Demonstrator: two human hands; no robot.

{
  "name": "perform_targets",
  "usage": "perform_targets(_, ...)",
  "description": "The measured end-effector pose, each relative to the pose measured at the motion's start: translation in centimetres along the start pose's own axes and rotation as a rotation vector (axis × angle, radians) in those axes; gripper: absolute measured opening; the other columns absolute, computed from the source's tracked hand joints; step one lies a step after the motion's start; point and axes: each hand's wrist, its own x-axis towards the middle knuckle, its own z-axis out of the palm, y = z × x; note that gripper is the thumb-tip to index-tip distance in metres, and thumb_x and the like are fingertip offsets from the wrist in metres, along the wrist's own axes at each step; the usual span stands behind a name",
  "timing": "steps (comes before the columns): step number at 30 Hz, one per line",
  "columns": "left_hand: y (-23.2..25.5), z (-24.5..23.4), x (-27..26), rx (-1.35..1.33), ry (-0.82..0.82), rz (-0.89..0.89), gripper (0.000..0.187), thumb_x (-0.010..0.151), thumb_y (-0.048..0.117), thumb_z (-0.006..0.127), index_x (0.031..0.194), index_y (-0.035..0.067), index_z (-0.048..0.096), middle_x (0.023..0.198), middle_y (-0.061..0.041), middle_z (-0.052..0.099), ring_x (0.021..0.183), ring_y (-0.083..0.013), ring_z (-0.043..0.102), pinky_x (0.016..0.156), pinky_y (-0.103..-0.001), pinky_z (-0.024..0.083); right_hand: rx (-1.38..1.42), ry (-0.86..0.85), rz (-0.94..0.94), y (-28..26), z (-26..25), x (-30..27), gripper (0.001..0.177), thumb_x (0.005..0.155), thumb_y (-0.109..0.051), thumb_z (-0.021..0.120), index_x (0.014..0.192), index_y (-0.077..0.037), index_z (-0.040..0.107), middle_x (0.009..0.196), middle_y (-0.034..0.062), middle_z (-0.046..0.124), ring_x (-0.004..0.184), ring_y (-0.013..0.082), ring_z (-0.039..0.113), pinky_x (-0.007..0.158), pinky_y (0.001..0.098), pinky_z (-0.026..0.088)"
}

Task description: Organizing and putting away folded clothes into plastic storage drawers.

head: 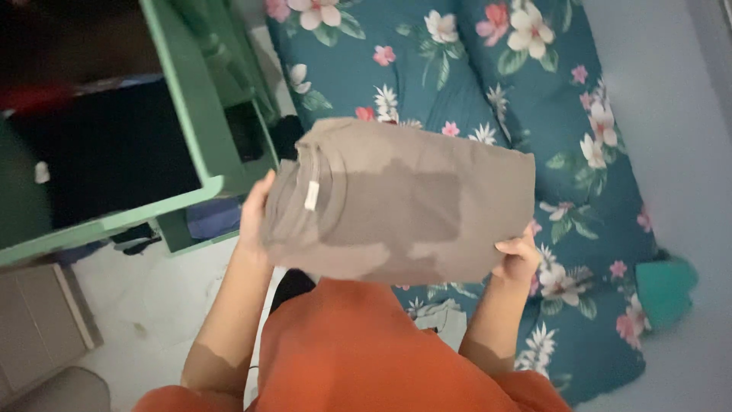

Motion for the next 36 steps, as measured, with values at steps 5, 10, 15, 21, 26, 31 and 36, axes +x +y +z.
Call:
perform_targets(5,2.9,-3.2,-6.1,0.008,-0.124,-0.052,0.075,0.084,0.033,0.069,0.148,0.001,0.047,0.142,-0.015,0.061,0.126,-0.0305,0.062,0.107,-0.047,0.048,0.025,-0.097,0.014,-0.3,9.1,2.1,0.091,0.058,-0.005,0.058,0.145,0.015,0.043,0.139,0.0273,0.059,0.128,0.0411,0.06,0.114,0.0455,0.047)
perform_targets(10,7.9,-3.8,-12.6,0.198,-0.086,0.033,0.086,0.075,0.012,0.075,0.154,-0.001,0.042,0.14,-0.017,0.06,0.125,-0.0308,0.062,0.104,-0.045,0.05,0.017,-0.155,0.054,2.1,16.6,3.1,0.105,0.055,-0.007,0.06,0.156,0.011,0.038,0.148,0.0254,0.054,0.137,0.0397,0.056,0.12,0.0441,0.043)
perform_targets(15,13.1,-10.2,-16.1,0.323,-0.023,0.185,0.077,0.078,0.008,0.07,0.15,-0.005,0.047,0.131,-0.015,0.064,0.117,-0.0274,0.064,0.098,-0.043,0.052,-0.034,-0.285,0.087,5.5,24.0,3.7,0.097,0.058,-0.006,0.064,0.151,0.012,0.044,0.142,0.0239,0.06,0.132,0.0375,0.061,0.118,0.0423,0.045)
perform_targets(21,21.4,-13.0,-19.4,0.338,0.116,0.341,0.061,0.082,0.01,0.063,0.141,-0.006,0.056,0.124,-0.014,0.068,0.108,-0.0245,0.068,0.094,-0.039,0.055,-0.222,-0.429,0.132,8.0,32.8,3.9,0.071,0.07,-0.013,0.073,0.135,0.012,0.057,0.125,0.0188,0.068,0.112,0.0296,0.068,0.103,0.039,0.053)
perform_targets(26,29.5,-14.9,-19.4,0.504,0.171,0.396,0.053,0.084,0.012,0.062,0.134,-0.006,0.059,0.121,-0.014,0.069,0.104,-0.0229,0.068,0.092,-0.037,0.055,-0.371,-0.44,0.101,11.3,39.6,5.8,0.067,0.079,-0.019,0.079,0.138,0.008,0.059,0.125,0.0126,0.067,0.115,0.0227,0.066,0.103,0.0341,0.051)
perform_targets(31,36.3,-19.4,-16.8,0.718,0.431,0.484,0.05,0.09,0.015,0.069,0.128,-0.013,0.053,0.118,-0.019,0.064,0.105,-0.0231,0.066,0.093,-0.037,0.056,-0.586,-0.607,-0.027,13.8,47.9,7.9,0.058,0.093,-0.023,0.076,0.141,0.004,0.058,0.132,0.0056,0.065,0.122,0.0155,0.062,0.109,0.0291,0.048)
perform_targets(36,40.8,-19.3,-13.5,0.768,0.223,0.634,0.054,0.089,0.016,0.058,0.139,-0.006,0.057,0.125,-0.021,0.068,0.109,-0.0265,0.072,0.099,-0.037,0.059,-0.904,-0.717,-0.13,17.2,52.0,11.9,0.05,0.1,-0.026,0.074,0.135,0.007,0.06,0.117,0.0055,0.068,0.1,0.0136,0.061,0.083,0.0282,0.051)
